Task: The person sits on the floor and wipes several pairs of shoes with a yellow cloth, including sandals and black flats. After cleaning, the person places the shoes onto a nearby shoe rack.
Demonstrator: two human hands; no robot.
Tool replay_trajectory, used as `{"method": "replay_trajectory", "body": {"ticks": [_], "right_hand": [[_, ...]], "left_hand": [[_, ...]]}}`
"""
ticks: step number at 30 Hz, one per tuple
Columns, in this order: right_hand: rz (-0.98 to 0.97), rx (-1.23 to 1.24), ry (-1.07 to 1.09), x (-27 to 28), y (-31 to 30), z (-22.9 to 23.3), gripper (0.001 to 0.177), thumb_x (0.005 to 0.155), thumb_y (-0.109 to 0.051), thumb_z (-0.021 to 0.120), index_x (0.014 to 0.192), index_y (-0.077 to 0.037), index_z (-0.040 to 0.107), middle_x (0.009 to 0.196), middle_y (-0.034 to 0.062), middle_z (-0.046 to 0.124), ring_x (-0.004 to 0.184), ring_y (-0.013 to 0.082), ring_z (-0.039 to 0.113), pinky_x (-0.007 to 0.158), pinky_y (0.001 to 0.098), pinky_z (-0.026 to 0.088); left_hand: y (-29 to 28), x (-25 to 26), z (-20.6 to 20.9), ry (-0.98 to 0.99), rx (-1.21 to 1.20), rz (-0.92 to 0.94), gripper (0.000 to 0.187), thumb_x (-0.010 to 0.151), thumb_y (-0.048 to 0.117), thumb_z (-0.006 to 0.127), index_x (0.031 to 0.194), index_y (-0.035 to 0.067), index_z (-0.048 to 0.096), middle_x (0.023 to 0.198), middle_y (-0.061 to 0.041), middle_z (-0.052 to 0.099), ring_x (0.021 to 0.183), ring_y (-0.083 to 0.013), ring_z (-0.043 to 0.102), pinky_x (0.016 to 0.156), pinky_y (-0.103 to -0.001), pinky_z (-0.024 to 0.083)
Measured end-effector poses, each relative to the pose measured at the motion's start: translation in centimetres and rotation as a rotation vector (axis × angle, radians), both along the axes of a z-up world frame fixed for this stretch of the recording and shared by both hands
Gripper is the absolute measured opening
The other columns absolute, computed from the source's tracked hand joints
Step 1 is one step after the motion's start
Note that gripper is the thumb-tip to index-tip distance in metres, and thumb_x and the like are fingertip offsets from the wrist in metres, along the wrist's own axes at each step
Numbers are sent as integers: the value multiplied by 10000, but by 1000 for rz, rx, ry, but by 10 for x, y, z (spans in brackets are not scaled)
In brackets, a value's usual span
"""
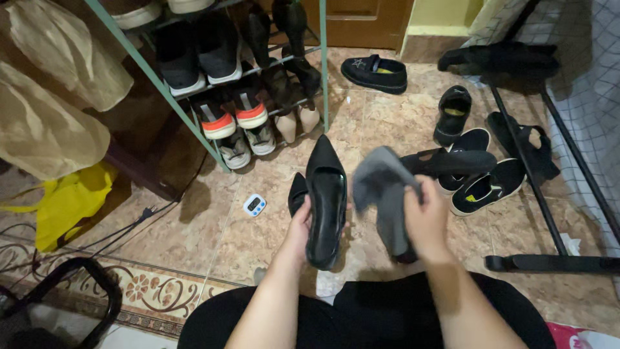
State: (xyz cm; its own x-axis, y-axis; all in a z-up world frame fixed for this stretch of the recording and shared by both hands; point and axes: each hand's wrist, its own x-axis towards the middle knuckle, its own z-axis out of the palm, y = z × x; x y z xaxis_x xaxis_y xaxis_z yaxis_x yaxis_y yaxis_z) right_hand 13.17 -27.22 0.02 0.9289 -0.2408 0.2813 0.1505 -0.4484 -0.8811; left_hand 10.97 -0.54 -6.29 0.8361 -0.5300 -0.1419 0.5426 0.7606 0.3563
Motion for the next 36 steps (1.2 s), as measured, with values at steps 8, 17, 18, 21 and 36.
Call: {"method": "replay_trajectory", "body": {"ticks": [8,17,18,21,36], "right_hand": [[484,-329,-193,-70,94,19,371,962,-148,535,1290,18,590,1305,256,619,1305,442,500,1161,643,90],[471,-390,-101,-29,61,-10,490,1055,-300,273,1326,31,513,1293,250,563,1368,426,438,1165,723,-168],[466,-375,-119,-28,58,-14,532,1084,-333,221,1339,38,505,1307,257,558,1379,436,427,1159,721,-176],[431,-361,-130,-18,55,-19,627,1167,-371,112,1434,85,448,1433,308,492,1458,478,341,1192,679,-160],[812,-320,-189,-57,96,8,272,916,-211,682,1148,-75,719,1109,116,765,1104,289,725,1246,558,342]], "left_hand": [[-27,16,-64,-8,268,158,690,1038,577,404,1443,33,534,1352,-159,640,1180,-272,643,1042,-401,491],[-61,-17,-6,-290,836,156,677,1050,522,352,1442,-4,518,1432,-82,607,1327,-148,550,1137,-291,377],[-67,-16,-6,-291,830,137,682,1057,520,351,1435,-20,526,1413,-104,618,1304,-168,558,1122,-306,390],[-75,-11,-10,-320,807,125,696,1069,516,348,1433,-48,532,1391,-146,632,1273,-207,569,1103,-334,409],[-8,14,-13,126,335,540,722,981,646,285,1395,107,529,1259,-109,698,1154,-277,678,1011,-440,541]]}}
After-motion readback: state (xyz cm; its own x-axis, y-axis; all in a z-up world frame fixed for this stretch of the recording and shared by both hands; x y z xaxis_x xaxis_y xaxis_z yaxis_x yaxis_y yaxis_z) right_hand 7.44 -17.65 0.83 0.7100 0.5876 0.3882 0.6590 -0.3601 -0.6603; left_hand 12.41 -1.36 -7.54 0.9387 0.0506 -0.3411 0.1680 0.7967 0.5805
